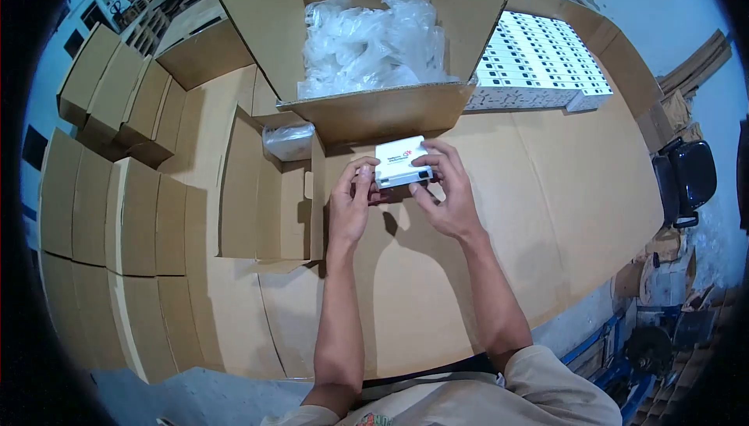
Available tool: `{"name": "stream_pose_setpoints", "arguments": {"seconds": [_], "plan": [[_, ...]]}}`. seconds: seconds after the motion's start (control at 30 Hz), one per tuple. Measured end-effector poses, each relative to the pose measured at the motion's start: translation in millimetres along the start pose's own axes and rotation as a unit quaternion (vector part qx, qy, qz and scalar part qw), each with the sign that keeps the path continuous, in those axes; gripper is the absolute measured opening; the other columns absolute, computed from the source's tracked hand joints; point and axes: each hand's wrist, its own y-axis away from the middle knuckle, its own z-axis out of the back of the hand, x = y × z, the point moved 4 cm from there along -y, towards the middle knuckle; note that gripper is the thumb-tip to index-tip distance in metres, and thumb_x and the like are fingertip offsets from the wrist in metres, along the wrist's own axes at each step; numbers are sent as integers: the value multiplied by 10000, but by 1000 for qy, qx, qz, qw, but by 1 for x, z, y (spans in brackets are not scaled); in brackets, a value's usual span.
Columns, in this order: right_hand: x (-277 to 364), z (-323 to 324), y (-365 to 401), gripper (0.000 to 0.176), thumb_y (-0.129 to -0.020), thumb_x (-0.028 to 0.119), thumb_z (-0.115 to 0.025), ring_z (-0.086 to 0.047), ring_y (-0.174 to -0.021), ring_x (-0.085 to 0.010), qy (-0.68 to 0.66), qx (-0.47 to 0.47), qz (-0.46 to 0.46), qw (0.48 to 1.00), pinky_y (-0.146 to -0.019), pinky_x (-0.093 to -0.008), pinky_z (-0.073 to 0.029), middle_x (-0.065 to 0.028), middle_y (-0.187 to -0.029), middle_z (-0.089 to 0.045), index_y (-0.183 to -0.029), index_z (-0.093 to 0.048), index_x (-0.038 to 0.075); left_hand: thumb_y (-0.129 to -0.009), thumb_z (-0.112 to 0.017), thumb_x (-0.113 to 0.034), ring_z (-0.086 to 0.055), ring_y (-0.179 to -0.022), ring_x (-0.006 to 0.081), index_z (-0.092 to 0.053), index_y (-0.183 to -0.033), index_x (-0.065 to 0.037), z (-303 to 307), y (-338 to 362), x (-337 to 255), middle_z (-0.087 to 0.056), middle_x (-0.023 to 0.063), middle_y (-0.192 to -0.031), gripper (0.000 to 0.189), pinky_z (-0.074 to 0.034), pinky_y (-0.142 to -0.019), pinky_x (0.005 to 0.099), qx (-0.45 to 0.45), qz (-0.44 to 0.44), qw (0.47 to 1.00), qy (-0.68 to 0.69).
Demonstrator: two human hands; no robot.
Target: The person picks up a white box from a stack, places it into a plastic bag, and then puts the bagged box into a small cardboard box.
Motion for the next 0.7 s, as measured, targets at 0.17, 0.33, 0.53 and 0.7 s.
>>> {"name": "stream_pose_setpoints", "arguments": {"seconds": [0.17,0.33,0.53,0.7], "plan": [[-34,-2,0,190,-949,-10,-651,-665,-990,-221,-60,29,-54,996,-825,-347,-550,-188,-1336,-546,-1123,-574,1,-1011,-647,-59,-635,-990,116,-588,-1296,-43,-2,-3,3,-657,77,-1109,291,-552,-871,265,-11,-69,997,-33],[-40,0,3,333,-933,-53,-659,-699,-953,-258,-32,25,-128,991,-820,-386,-572,-194,-1146,-641,-1185,-447,-7,-934,-683,69,-649,-1089,166,-572,-1307,-11,-2,-2,0,-664,134,-1214,397,-549,-951,315,-34,-71,995,-57],[-33,4,1,386,-923,-70,-665,-722,-1020,-305,22,22,-105,994,-848,-405,-577,-220,-1056,-675,-1215,-422,1,-935,-678,61,-658,-1178,200,-590,-1299,1,1,-8,5,-677,153,-1249,380,-533,-1029,334,-3,-108,984,-141],[-35,5,1,410,-917,-83,-663,-721,-1060,-336,21,41,-124,991,-877,-422,-572,-236,-1086,-688,-1232,-423,25,-918,-683,66,-691,-1125,194,-598,-1260,14,-2,-2,-4,-719,128,-1174,356,-544,-1005,332,-15,-98,977,-190]]}}
